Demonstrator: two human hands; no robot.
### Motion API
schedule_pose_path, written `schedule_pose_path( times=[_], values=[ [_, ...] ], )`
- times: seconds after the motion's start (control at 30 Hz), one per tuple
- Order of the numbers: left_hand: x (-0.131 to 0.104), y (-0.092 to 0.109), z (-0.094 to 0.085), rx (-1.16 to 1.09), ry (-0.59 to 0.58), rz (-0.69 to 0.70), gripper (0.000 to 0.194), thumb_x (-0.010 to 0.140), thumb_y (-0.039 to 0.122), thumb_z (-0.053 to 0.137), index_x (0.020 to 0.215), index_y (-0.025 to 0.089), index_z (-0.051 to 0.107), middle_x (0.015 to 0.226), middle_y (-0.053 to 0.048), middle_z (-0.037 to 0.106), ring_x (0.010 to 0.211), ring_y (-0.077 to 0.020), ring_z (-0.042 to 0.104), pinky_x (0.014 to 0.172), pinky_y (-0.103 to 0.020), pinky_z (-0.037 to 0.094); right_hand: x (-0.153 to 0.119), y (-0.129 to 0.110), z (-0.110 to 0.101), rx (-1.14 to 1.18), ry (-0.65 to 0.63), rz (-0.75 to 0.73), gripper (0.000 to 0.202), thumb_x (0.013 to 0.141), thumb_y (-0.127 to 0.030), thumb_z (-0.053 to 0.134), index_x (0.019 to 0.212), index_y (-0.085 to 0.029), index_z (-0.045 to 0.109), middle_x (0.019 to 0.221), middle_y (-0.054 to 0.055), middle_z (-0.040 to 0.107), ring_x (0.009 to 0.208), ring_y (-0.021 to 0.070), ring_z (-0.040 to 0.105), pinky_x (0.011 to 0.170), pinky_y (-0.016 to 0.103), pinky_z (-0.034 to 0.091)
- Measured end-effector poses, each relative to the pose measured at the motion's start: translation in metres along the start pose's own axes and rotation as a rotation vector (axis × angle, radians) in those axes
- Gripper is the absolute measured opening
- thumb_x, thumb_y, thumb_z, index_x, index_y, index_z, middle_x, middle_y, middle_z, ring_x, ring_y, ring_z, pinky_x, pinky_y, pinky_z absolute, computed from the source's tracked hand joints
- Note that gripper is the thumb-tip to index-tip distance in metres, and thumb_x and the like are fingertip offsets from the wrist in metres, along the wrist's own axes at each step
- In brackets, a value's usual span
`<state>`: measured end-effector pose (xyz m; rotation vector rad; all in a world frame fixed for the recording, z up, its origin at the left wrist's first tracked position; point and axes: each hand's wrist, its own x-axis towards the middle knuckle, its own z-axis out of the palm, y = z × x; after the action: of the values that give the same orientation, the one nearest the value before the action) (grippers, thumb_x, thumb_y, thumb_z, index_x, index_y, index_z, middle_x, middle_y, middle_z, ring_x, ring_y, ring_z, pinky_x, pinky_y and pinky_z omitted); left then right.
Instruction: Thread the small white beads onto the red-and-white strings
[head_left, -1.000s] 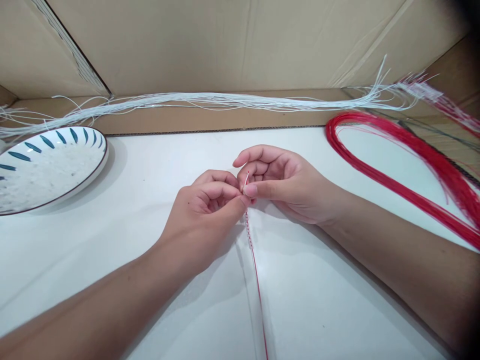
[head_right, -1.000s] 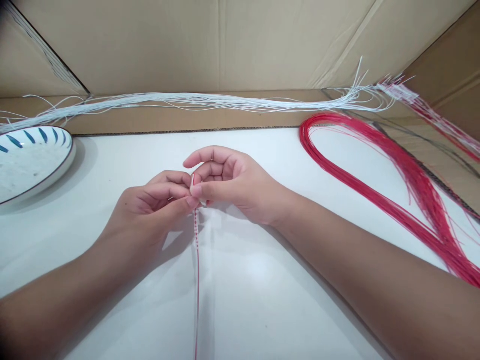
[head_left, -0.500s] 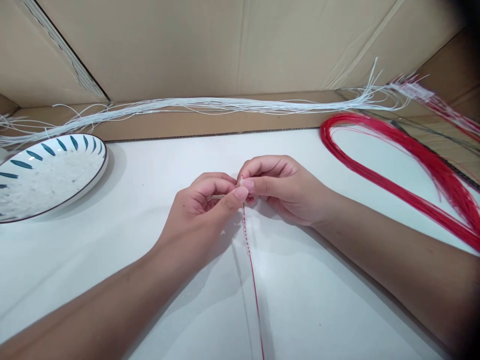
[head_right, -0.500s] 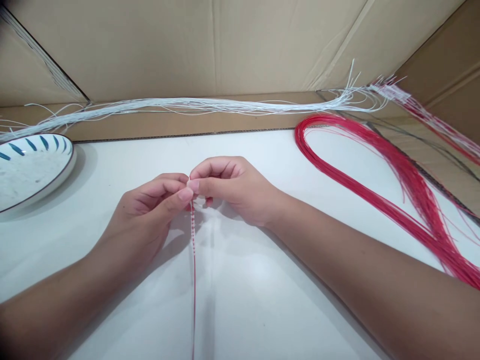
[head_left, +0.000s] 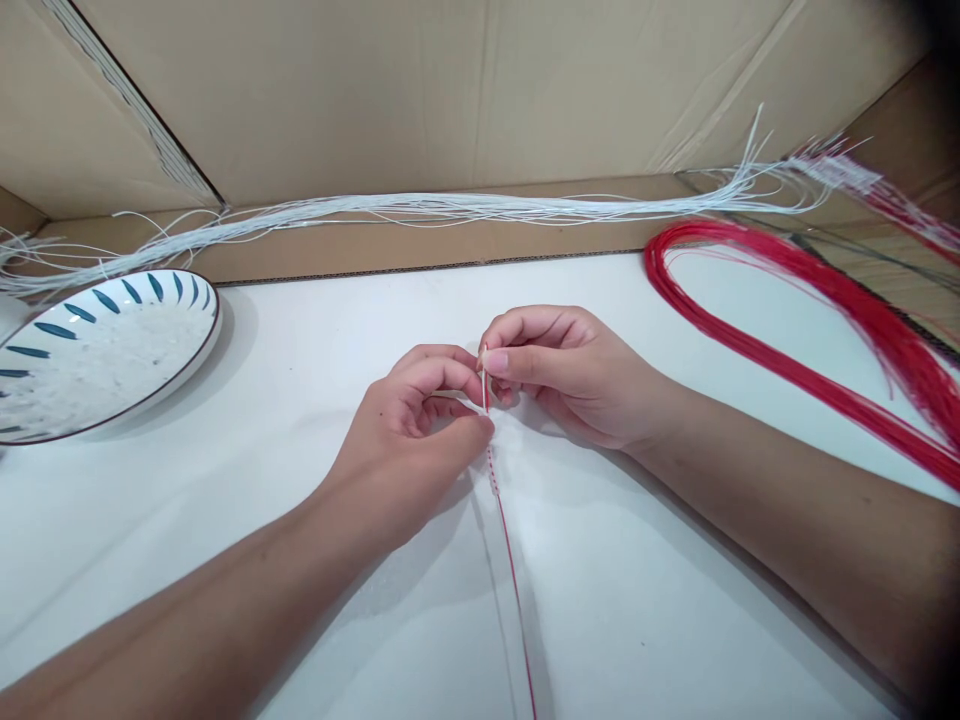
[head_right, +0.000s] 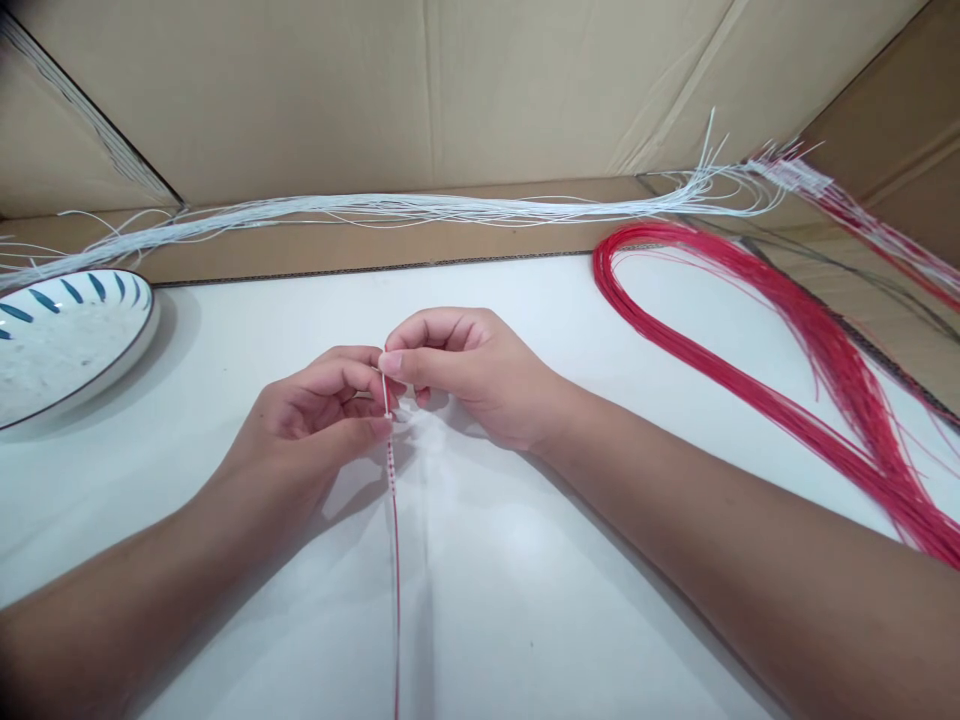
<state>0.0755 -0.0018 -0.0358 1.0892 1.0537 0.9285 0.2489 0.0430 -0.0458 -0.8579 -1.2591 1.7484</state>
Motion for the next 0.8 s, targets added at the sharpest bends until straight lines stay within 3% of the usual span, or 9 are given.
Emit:
schedule_pose_path(
  times=[0.17, 0.53, 0.67, 0.77, 0.8],
  values=[
    [0.002, -0.005, -0.002, -0.007, 0.064, 0.021, 0.015, 0.086, 0.027, 0.072, 0.073, 0.02, 0.07, 0.108, -0.002, 0.067, 0.093, -0.0168, 0.064, 0.079, -0.03, 0.051, 0.0, 0.0, 0.001, -0.006, -0.024, 0.011, 0.021, 0.078, -0.031, 0.086, 0.074, -0.015, 0.073, 0.066, -0.001, 0.065, 0.062, 0.0095, 0.056, 0.059, 0.024, 0.046],
    [0.004, -0.004, 0.001, -0.145, 0.113, 0.026, 0.017, 0.085, 0.02, 0.072, 0.068, 0.021, 0.071, 0.096, 0.0, 0.065, 0.082, -0.0135, 0.061, 0.072, -0.028, 0.049, 0.001, 0.002, -0.001, -0.072, 0.02, -0.037, 0.024, 0.079, -0.036, 0.084, 0.078, -0.016, 0.071, 0.068, -0.001, 0.063, 0.06, 0.0098, 0.053, 0.058, 0.024, 0.044],
    [0.005, -0.005, -0.004, -0.144, 0.269, 0.053, 0.018, 0.082, 0.016, 0.072, 0.064, 0.021, 0.07, 0.087, 0.001, 0.063, 0.082, -0.0123, 0.058, 0.071, -0.026, 0.045, 0.003, 0.006, -0.004, -0.377, 0.154, -0.122, 0.017, 0.086, -0.03, 0.074, 0.078, -0.016, 0.068, 0.072, 0.0, 0.061, 0.062, 0.0108, 0.052, 0.059, 0.026, 0.042],
    [0.006, -0.006, -0.006, -0.162, 0.294, 0.095, 0.019, 0.083, 0.016, 0.07, 0.065, 0.021, 0.07, 0.081, 0.001, 0.061, 0.08, -0.0123, 0.056, 0.072, -0.025, 0.044, 0.004, 0.009, -0.003, -0.779, 0.121, -0.217, 0.004, 0.085, -0.017, 0.067, 0.084, -0.016, 0.071, 0.085, 0.004, 0.065, 0.072, 0.0139, 0.057, 0.067, 0.028, 0.046],
    [0.007, -0.006, -0.007, -0.166, 0.295, 0.099, 0.018, 0.083, 0.015, 0.069, 0.065, 0.021, 0.07, 0.08, 0.001, 0.06, 0.079, -0.0122, 0.056, 0.072, -0.026, 0.044, 0.004, 0.011, -0.002, -0.886, 0.089, -0.256, 0.008, 0.084, -0.013, 0.067, 0.088, -0.016, 0.073, 0.09, 0.005, 0.066, 0.076, 0.0148, 0.059, 0.069, 0.029, 0.047]
  ],
)
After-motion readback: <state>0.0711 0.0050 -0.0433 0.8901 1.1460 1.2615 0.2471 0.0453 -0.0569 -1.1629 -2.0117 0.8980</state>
